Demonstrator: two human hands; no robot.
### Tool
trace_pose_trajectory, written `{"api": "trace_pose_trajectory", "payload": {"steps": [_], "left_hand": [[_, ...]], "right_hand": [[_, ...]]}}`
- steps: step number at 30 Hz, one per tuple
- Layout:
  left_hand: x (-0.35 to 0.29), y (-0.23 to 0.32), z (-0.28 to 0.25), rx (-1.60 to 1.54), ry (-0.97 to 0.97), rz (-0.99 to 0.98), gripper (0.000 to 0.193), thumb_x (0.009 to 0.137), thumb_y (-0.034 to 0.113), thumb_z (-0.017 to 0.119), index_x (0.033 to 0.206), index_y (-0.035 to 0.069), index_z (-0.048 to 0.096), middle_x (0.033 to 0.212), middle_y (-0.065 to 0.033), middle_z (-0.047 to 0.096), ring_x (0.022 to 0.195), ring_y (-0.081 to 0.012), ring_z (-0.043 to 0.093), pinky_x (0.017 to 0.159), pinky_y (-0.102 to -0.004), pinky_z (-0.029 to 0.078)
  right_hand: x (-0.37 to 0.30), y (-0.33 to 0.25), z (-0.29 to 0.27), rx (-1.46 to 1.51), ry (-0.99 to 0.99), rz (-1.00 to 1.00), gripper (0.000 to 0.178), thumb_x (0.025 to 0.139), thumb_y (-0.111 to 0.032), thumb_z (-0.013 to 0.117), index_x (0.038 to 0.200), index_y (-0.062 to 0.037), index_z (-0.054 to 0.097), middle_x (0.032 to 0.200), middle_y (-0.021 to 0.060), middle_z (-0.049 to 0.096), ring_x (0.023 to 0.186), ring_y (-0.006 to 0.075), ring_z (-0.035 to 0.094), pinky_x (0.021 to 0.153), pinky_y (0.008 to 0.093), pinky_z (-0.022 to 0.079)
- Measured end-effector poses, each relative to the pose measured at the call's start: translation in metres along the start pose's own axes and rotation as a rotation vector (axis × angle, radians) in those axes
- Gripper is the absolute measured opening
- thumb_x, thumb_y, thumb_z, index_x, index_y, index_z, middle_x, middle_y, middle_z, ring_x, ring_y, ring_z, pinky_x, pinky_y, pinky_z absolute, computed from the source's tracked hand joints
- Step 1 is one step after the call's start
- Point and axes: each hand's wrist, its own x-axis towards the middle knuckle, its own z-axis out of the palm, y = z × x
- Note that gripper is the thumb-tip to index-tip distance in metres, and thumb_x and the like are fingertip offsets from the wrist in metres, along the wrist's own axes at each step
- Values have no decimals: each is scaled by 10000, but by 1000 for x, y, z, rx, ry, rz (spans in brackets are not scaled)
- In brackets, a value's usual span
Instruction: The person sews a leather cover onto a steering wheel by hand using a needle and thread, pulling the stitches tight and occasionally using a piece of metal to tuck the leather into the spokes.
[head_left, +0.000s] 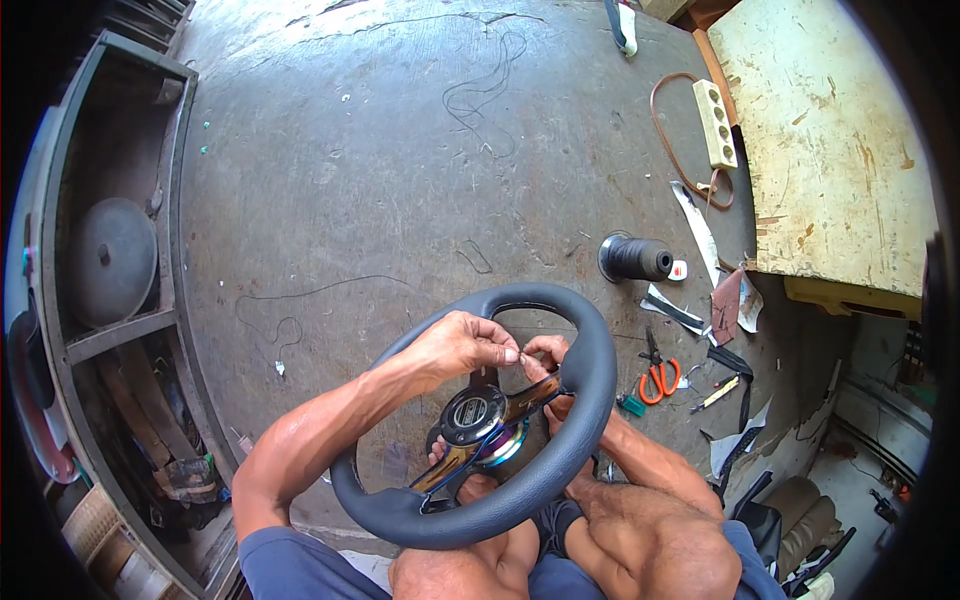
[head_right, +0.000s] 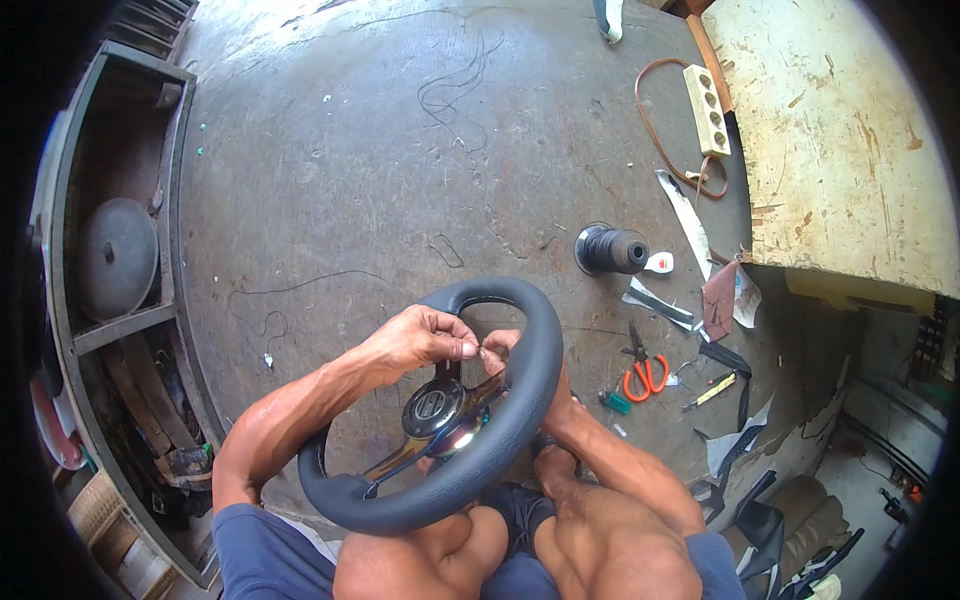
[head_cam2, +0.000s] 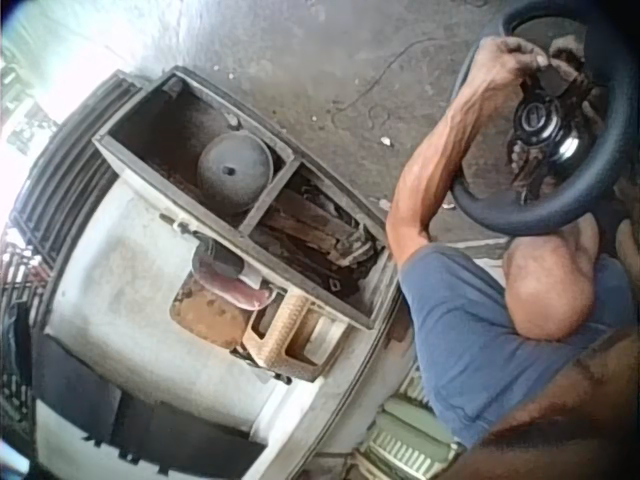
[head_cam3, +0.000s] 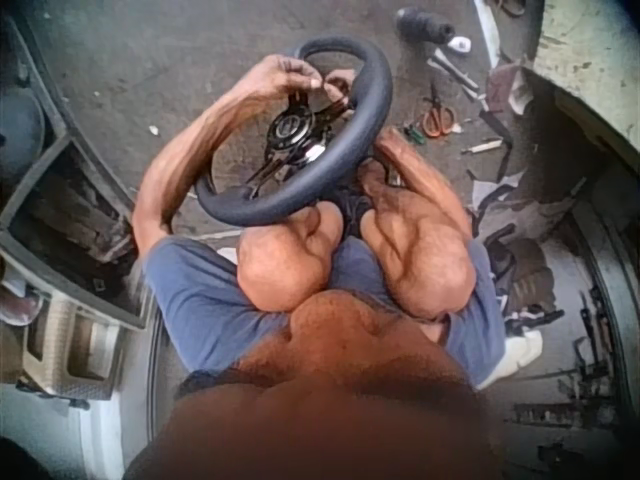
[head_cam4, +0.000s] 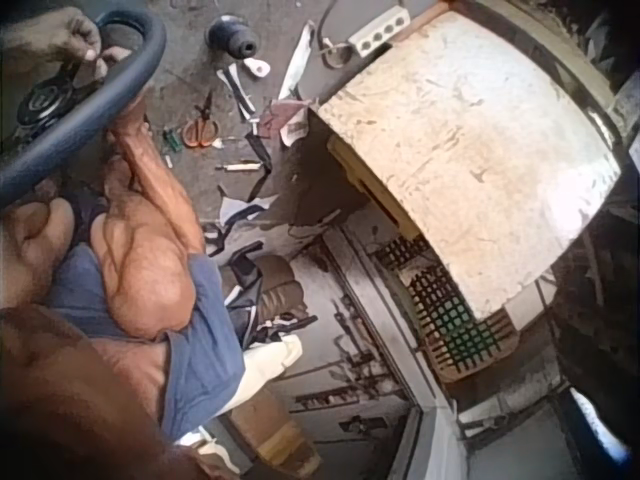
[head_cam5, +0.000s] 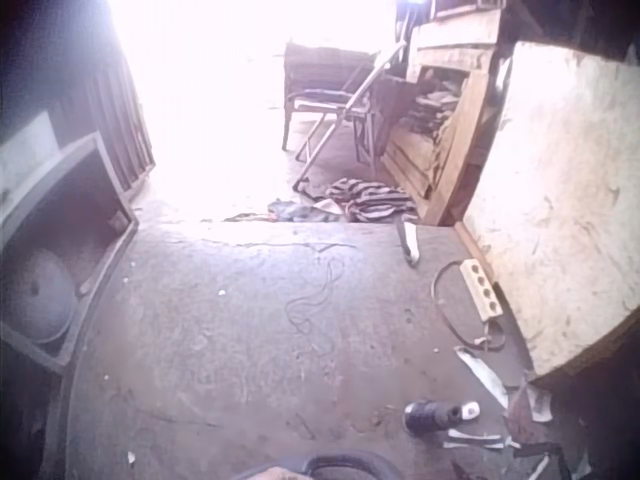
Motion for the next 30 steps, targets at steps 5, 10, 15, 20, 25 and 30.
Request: {"api": "trace_pose_trajectory", "payload": {"steps": [5,10,15,20,25,30], "left_hand": [[2,1,1,-40,33,-20,196,868,199,827,969,46,759,823,-7,734,740,-90,631,666,-253,452],[2,-3,2,-29,68,-5,195,848,209,845,948,63,761,814,-3,731,734,-85,620,662,-254,430],[3,0,4,-29,88,-14,196,843,197,848,940,54,757,821,-14,734,739,-95,625,681,-262,450],[7,-9,5,-55,80,5,187,853,182,839,941,39,754,820,-21,731,742,-96,626,692,-267,471],[5,-9,10,157,143,42,187,889,206,809,930,32,759,787,-27,721,675,-96,612,594,-281,463],[1,2,13,287,114,21,185,896,224,796,929,43,778,798,-21,721,725,-99,626,649,-300,485]], "right_hand": [[-6,18,2,-102,21,-94,212,899,-106,752,1102,-62,715,772,76,664,642,197,606,585,352,485],[-10,21,0,-210,-56,-146,297,893,-116,750,1181,-64,696,808,75,688,639,183,610,592,341,492],[-15,18,-5,53,-156,86,257,985,-151,679,1199,-9,673,890,61,652,745,107,592,642,297,503],[-12,10,7,47,-107,201,237,993,-175,679,1160,-7,680,842,15,604,734,74,552,626,276,468],[-7,1,1,213,-110,222,239,995,-247,682,1072,-21,670,842,-11,570,719,37,505,607,236,419],[-14,25,-25,924,-248,594,224,901,-131,728,1072,-7,656,916,31,659,791,83,605,688,246,493]]}}
